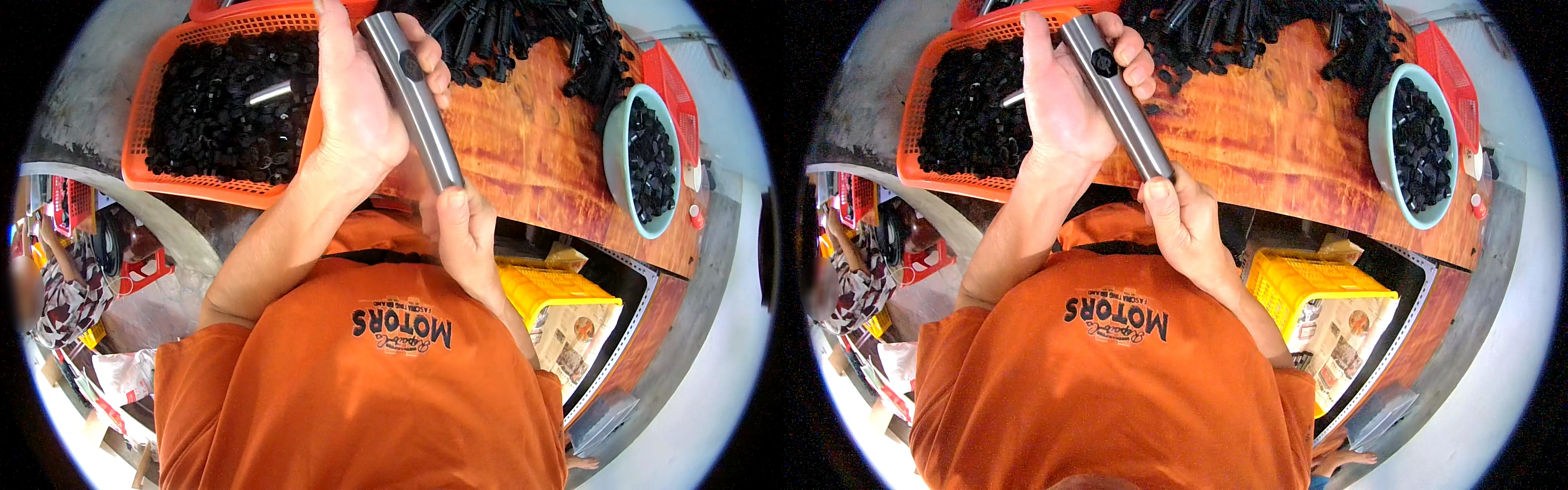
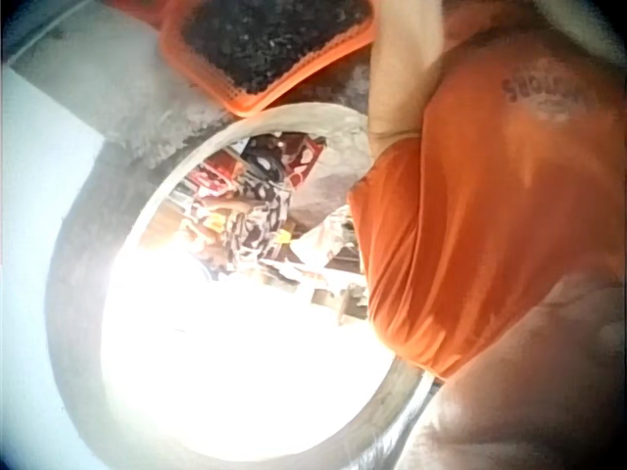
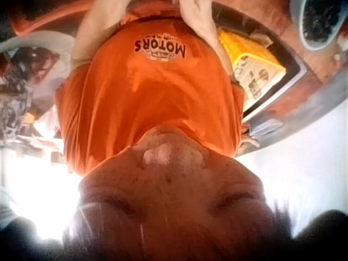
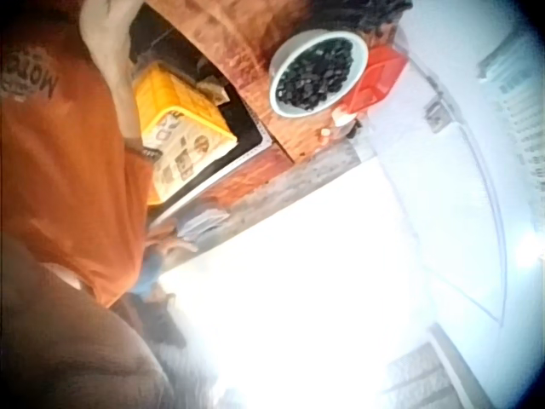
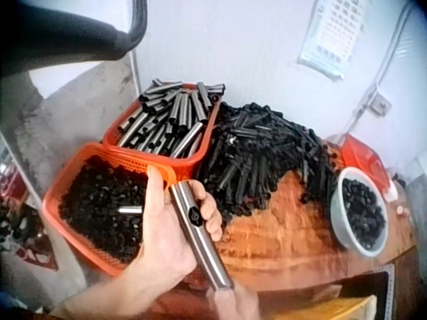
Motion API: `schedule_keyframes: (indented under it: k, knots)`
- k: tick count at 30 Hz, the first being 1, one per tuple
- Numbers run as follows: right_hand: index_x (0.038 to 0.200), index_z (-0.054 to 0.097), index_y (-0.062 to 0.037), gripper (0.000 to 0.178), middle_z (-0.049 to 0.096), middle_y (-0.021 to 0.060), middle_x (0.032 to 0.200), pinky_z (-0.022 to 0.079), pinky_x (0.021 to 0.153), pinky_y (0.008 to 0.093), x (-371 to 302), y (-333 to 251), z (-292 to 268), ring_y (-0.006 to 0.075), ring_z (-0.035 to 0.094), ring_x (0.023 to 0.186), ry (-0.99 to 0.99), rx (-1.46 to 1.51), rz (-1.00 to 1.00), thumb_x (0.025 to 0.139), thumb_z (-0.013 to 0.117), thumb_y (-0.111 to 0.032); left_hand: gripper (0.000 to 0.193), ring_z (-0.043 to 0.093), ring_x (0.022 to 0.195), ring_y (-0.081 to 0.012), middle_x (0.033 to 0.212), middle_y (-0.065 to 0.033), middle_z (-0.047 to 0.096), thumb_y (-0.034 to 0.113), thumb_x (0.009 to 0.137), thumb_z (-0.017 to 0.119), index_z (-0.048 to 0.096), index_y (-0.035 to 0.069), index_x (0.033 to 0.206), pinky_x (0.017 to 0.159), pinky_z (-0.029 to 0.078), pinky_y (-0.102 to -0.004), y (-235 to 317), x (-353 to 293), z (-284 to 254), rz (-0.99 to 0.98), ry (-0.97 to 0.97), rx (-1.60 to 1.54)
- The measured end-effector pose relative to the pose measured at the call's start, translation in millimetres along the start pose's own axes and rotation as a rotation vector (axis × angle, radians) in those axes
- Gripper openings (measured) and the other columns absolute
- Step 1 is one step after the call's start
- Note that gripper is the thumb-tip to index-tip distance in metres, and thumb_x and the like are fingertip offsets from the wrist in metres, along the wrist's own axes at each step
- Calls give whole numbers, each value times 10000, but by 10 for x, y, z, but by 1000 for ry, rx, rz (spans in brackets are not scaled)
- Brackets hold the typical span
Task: The person assembles small mechanical parts by inserting black plastic components into a cylindrical metal tube. They repeatedly pick up parts from a table and orange basket, insert them into the tube, and occasionally remove them. The person also handles small black circular pieces, placing them into the tube.
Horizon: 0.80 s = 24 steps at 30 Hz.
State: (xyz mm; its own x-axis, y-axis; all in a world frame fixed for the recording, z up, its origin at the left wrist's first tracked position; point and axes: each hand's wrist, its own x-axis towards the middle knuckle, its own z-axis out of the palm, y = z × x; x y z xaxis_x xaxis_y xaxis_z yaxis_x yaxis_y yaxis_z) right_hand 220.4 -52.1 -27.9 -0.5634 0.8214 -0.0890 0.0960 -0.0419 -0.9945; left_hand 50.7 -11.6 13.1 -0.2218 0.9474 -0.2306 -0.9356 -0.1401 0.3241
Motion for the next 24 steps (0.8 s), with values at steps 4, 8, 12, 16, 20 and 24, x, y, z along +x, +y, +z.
schedule_keyframes:
  k: [4,8,12,16,20,24]
  knots:
    - [849,546,13,385,502,45,608,404,481,283,36,-59,-59,122,477,506,-119,25,-71,987,496,-342,554,496,598,-220,702,-55,492,656,909,410,514,114,858,549,431,-347,-65,-74,76,1,164,132]
    - [828,562,-6,263,523,62,619,412,473,283,44,-94,-116,146,517,509,-124,-191,-299,942,596,-240,446,479,572,-192,693,-42,488,567,927,477,497,127,860,528,418,-319,-71,-47,-64,-18,252,153]
    - [766,547,-39,261,516,73,606,414,460,304,96,-85,-176,196,530,492,-61,-366,-441,797,756,-192,399,474,555,-188,664,-35,491,522,913,541,494,130,857,503,407,-303,-114,-4,-143,-47,286,110]
    - [745,532,-44,319,526,78,599,419,458,328,152,-99,-188,230,544,493,-11,-494,-518,749,788,-234,296,481,547,-188,656,-32,498,413,900,605,523,129,908,488,410,-301,-180,15,-225,-89,283,80]
    - [729,513,-39,347,535,87,611,428,465,341,150,-76,-223,245,557,510,24,-580,-513,768,769,-270,165,522,561,-169,711,-21,524,237,910,620,514,124,965,483,457,-311,-192,0,-46,13,394,163]
    - [717,477,-30,380,474,109,597,395,448,368,169,-5,-198,293,508,487,51,-583,-578,818,723,-301,136,539,587,-168,735,-25,524,199,917,605,505,113,949,513,500,-315,-170,-26,-37,17,322,166]
